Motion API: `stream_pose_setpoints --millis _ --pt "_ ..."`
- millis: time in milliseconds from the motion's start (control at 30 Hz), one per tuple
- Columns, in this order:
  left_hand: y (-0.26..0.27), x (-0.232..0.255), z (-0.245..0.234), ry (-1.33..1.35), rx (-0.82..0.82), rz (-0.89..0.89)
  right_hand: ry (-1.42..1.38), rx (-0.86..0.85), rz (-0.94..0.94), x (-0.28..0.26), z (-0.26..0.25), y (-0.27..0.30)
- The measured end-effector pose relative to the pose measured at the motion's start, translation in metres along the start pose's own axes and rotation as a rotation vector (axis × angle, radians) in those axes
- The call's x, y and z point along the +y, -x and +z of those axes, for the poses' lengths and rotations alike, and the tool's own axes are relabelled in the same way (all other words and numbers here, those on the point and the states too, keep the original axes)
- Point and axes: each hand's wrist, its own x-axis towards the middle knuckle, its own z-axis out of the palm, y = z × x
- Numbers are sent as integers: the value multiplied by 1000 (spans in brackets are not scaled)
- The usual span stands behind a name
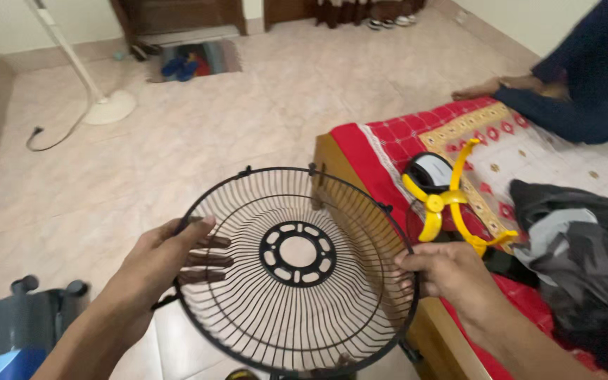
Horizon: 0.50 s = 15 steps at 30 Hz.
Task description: The person removes the front fan cage, then cleans the motor housing with a cloth. They attach a metal bracket to the motor using a screwdriver and tighten the screws.
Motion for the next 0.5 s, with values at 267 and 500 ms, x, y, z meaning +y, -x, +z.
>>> stream_pose_setpoints --millis 267,500 --pt "-139 82 138 -102 -329 140 -205 505 223 61 -131 -86" --pt "-252 115 215 -161 -566 -54 1231 600 413 24 -248 -177"
